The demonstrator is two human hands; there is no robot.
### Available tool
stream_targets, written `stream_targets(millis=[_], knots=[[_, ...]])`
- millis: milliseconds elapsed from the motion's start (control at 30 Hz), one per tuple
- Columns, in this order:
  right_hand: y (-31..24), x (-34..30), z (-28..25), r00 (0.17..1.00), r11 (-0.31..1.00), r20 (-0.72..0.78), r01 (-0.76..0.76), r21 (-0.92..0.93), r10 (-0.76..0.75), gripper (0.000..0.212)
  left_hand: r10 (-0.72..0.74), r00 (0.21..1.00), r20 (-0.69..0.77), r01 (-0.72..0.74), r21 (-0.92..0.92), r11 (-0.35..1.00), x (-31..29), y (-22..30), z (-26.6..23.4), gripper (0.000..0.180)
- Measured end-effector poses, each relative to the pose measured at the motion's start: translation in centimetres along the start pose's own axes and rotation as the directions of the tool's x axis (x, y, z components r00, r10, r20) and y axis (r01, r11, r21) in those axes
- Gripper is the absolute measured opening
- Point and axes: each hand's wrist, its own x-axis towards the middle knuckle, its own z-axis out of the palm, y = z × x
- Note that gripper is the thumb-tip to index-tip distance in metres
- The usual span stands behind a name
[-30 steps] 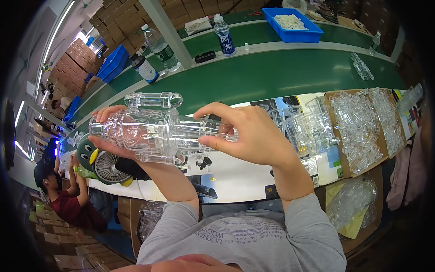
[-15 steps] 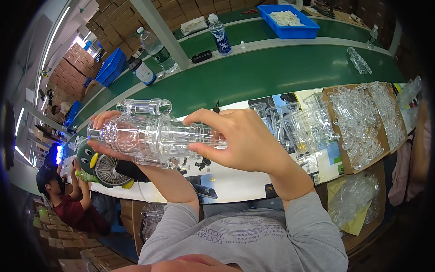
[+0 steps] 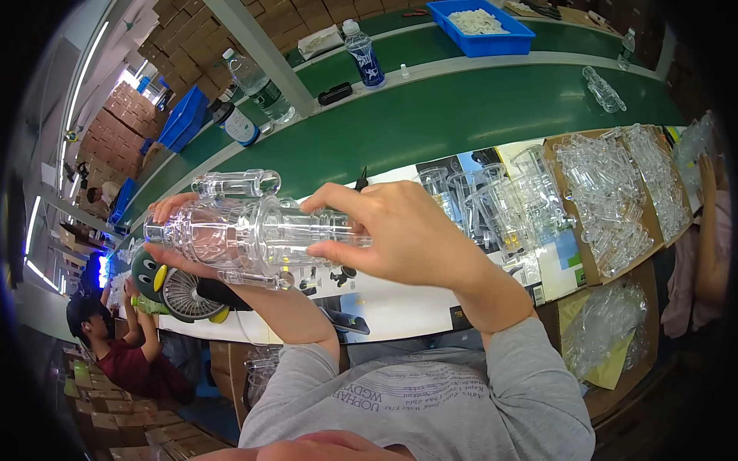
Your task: Applying liquid from a squeeze bottle to plastic components and assembling them into a larger transparent housing on a production line.
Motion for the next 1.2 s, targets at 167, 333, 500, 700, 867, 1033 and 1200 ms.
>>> stream_targets(millis=[167, 333, 500, 700, 867, 1033, 1200], knots=[[1.0, 0.6, -0.3, 0.979, 0.998, 0.204, -0.005, -0.055, 0.016, 0.056, 0.039, 0.999, 0.009, -0.039, 0.311, 0.949, -0.5, 1.0, 1.1, 0.04], [1.8, 0.5, 2.1, 0.988, 0.938, 0.024, 0.153, -0.312, -0.154, 0.056, 0.149, 0.977, 0.152, -0.213, 0.669, 0.712, -1.1, 0.7, 1.7, 0.057], [1.0, 0.5, 1.9, 0.973, 0.969, 0.123, 0.209, -0.129, -0.193, 0.052, -0.002, 0.96, 0.281, -0.142, 0.492, 0.859, -2.0, 1.7, 2.4, 0.072], [0.5, 0.5, 3.2, 0.974, 0.97, 0.084, 0.218, -0.104, -0.21, 0.045, -0.162, 0.903, 0.399, -0.069, 0.506, 0.86, -1.9, 2.8, 2.9, 0.07], [0.6, 0.6, 4.3, 0.984, 0.969, 0.007, 0.176, -0.173, -0.177, 0.039, 0.097, 0.957, 0.275, -0.249, 0.599, 0.761, -3.4, 1.1, 3.7, 0.065], [0.2, 0.4, 4.7, 0.983, 0.97, -0.021, 0.176, -0.167, -0.182, 0.035, 0.146, 0.951, 0.271, -0.296, 0.67, 0.68, -3.7, 1.0, 4.6, 0.064], [0.4, 0.4, 4.4, 0.989, 0.965, 0.029, 0.151, -0.214, -0.148, 0.033, -0.011, 0.936, 0.352, -0.216, 0.6, 0.771, -2.6, 1.7, 3.5, 0.065]])
